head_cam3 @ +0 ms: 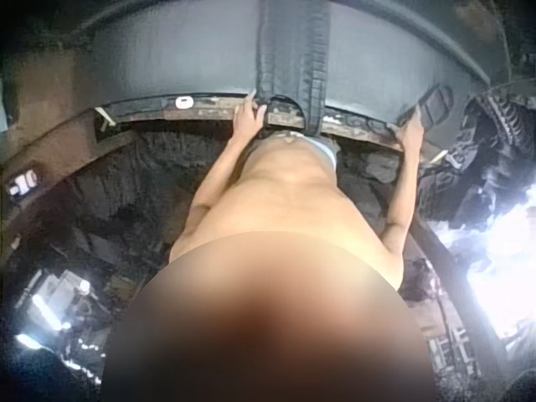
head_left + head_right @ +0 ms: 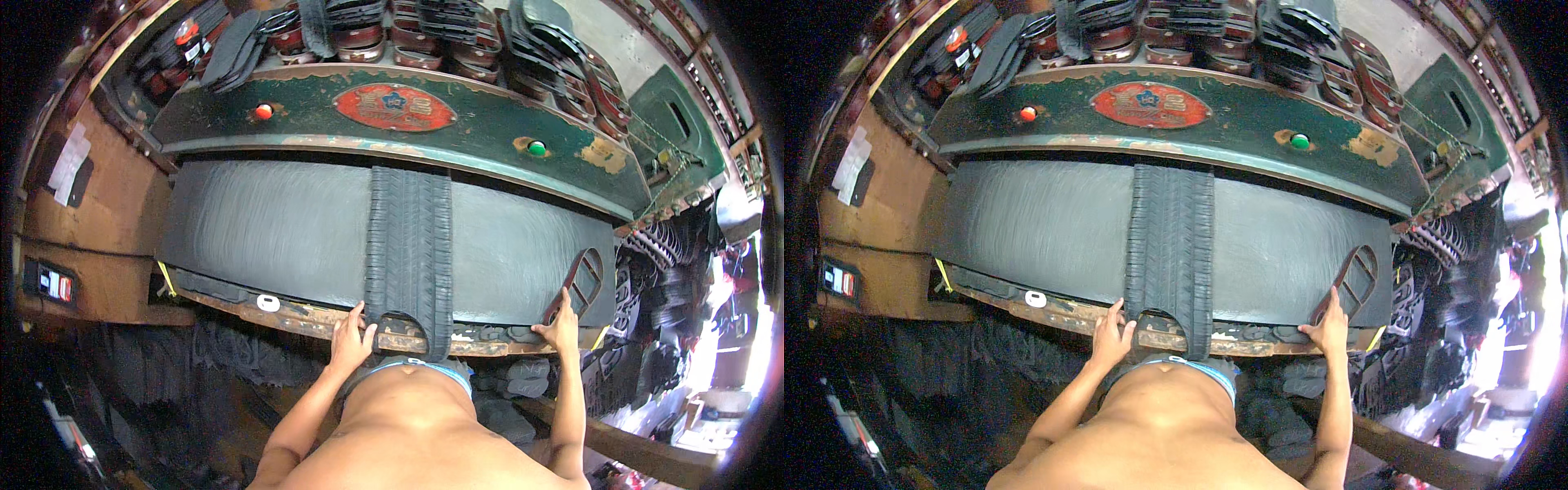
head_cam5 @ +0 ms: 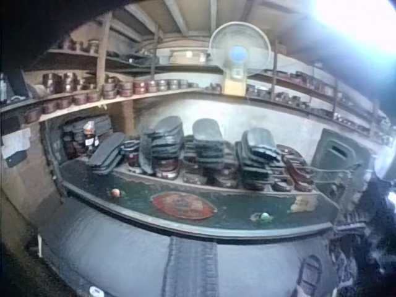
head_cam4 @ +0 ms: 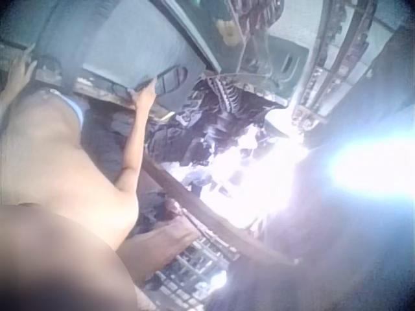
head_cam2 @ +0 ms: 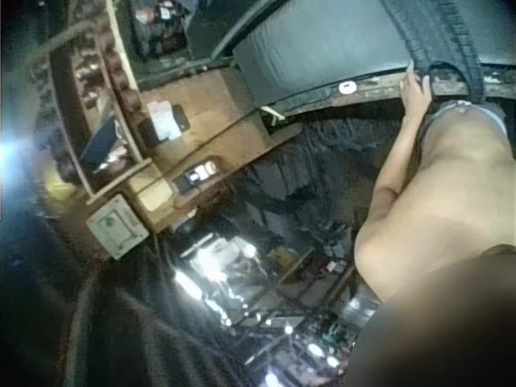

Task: The person places a rubber sole on a grinding machine, aligns a metal template, and cuts the rubber to shape using shears. They then use a pointed tool to mark or score the surface of the cut sole.

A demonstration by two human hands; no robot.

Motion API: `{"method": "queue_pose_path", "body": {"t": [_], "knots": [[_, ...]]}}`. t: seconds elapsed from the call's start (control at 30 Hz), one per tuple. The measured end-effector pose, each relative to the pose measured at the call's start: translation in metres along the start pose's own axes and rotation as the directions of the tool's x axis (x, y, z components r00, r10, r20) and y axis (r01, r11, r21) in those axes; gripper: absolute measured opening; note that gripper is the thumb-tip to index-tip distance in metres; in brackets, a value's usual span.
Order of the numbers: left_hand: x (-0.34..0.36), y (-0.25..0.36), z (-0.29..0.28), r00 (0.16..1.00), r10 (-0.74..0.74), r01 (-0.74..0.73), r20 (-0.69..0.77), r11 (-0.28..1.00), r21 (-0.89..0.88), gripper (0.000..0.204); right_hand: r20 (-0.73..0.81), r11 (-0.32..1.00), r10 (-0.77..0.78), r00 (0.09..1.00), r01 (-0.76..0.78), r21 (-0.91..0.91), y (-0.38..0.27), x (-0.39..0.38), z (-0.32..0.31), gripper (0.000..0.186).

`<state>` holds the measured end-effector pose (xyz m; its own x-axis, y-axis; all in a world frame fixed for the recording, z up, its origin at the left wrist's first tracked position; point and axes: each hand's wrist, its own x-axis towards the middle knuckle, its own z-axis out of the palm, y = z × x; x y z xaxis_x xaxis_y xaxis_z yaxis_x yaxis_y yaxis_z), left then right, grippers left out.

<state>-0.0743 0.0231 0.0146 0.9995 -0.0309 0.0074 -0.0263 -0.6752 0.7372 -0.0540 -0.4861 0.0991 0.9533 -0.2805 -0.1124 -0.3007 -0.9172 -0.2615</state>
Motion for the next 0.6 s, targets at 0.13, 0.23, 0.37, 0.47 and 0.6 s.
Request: {"method": "queue_pose_path", "body": {"t": [0.13, 0.23, 0.37, 0.47, 0.6], "knots": [[0.000, 0.000, -0.002, 1.000, 0.022, -0.022, -0.015, 1.000, 0.004, 0.066, 0.073, 0.997, 0.047, 0.996, -0.042, -0.067, 0.010, -0.008, -0.014, 0.096], [0.000, 0.000, -0.002, 1.000, 0.019, -0.019, -0.011, 1.000, 0.006, 0.066, -0.030, 0.985, -0.152, 0.988, 0.153, 0.082, -0.004, -0.015, -0.024, 0.076], [0.000, -0.001, -0.001, 1.000, 0.019, -0.018, -0.019, 1.000, 0.019, 0.065, 0.106, 0.899, -0.285, 0.953, 0.228, 0.375, -0.070, -0.028, -0.041, 0.080], [0.003, -0.002, -0.004, 0.999, 0.037, -0.037, 0.003, 0.999, 0.021, 0.064, 0.099, 0.802, -0.584, 0.806, 0.553, 0.224, -0.139, -0.034, -0.038, 0.079], [0.007, -0.003, -0.011, 0.999, 0.031, -0.031, 0.040, 0.999, -0.019, 0.062, 0.123, 0.662, -0.733, 0.669, 0.661, 0.353, -0.220, -0.015, -0.013, 0.077]]}}
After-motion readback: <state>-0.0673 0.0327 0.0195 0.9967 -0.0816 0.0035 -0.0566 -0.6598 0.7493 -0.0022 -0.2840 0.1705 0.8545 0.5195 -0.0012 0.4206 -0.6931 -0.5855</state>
